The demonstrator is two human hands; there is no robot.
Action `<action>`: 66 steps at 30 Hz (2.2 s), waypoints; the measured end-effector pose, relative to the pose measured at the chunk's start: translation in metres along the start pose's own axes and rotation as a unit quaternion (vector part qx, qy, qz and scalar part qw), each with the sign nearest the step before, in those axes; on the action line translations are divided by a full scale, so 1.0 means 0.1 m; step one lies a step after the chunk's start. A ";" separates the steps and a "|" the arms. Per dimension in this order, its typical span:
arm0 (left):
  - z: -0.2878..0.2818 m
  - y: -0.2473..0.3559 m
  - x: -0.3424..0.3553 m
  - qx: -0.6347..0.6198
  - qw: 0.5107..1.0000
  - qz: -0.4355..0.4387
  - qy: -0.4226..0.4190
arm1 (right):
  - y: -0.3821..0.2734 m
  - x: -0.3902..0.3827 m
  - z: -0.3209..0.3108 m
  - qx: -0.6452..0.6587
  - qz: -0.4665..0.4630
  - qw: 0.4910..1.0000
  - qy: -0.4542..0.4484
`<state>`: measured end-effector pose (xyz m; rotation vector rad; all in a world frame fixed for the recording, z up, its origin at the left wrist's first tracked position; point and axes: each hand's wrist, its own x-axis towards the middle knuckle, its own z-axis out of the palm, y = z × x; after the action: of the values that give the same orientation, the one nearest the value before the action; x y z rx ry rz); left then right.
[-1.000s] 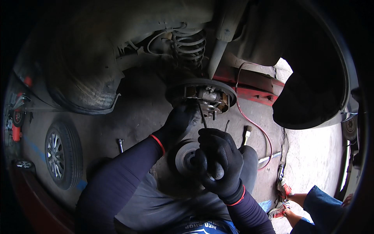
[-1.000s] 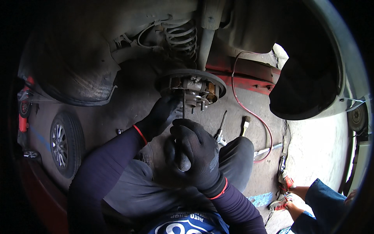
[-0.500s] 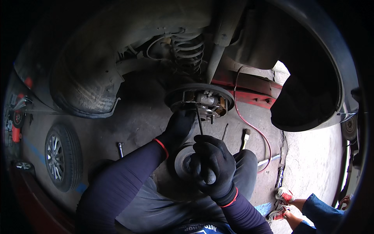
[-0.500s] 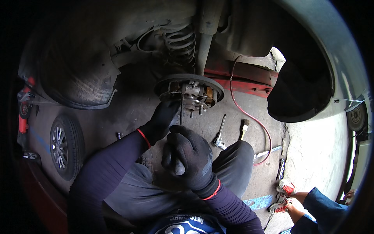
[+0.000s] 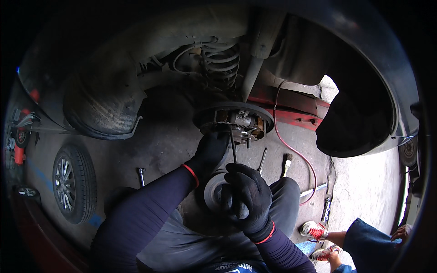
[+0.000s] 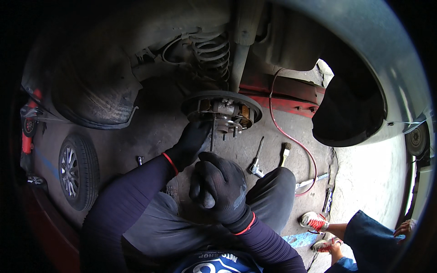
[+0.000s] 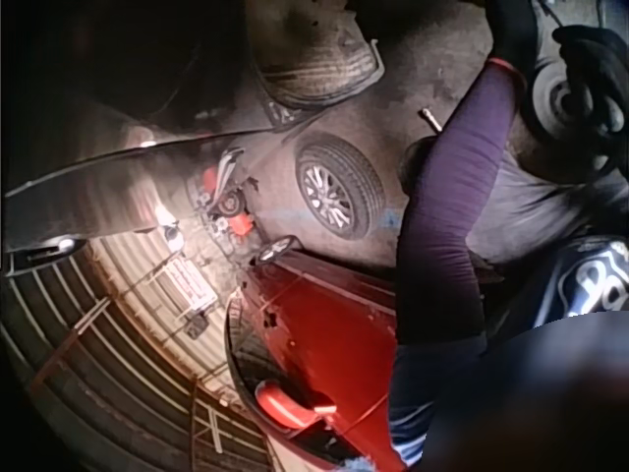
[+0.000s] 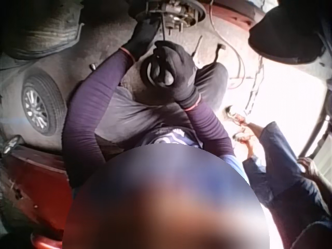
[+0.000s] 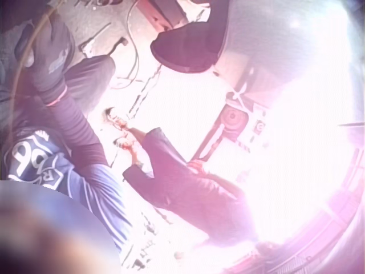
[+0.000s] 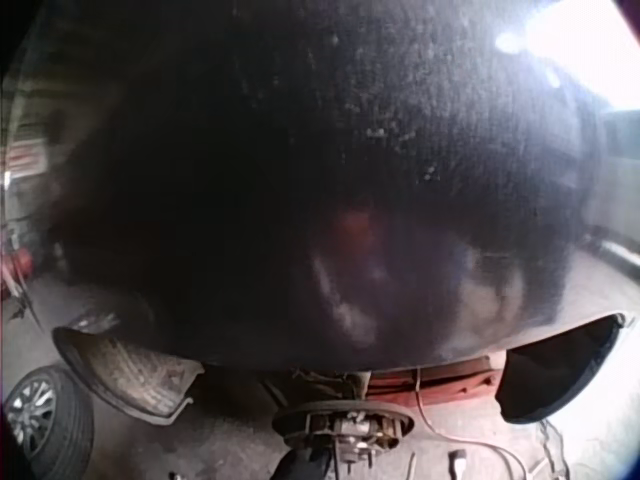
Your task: The person removes the brake rotor from the hub, then reinstalls it. They lift a tire and wheel assembly onto the hub, insert lug nuts by hand, and tighten them with a lug wrench.
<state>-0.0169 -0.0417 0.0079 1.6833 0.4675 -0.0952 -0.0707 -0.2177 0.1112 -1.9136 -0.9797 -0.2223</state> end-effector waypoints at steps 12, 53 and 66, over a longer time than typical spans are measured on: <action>0.02 0.00 0.01 0.047 0.999 0.012 0.025 | 0.06 -0.06 0.06 0.025 0.004 1.000 0.015; -0.29 0.03 0.36 -0.157 0.960 0.002 -0.233 | -0.10 -0.07 0.42 0.062 -0.031 0.994 0.087; -0.72 -0.11 0.32 -0.173 0.931 -0.060 -0.315 | -0.30 -0.15 0.43 0.023 -0.015 0.995 0.100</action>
<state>-0.0057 0.0368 -0.0004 1.1880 0.0872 -0.5926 -0.1117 -0.1842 0.1000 -1.7967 -0.8730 -0.3973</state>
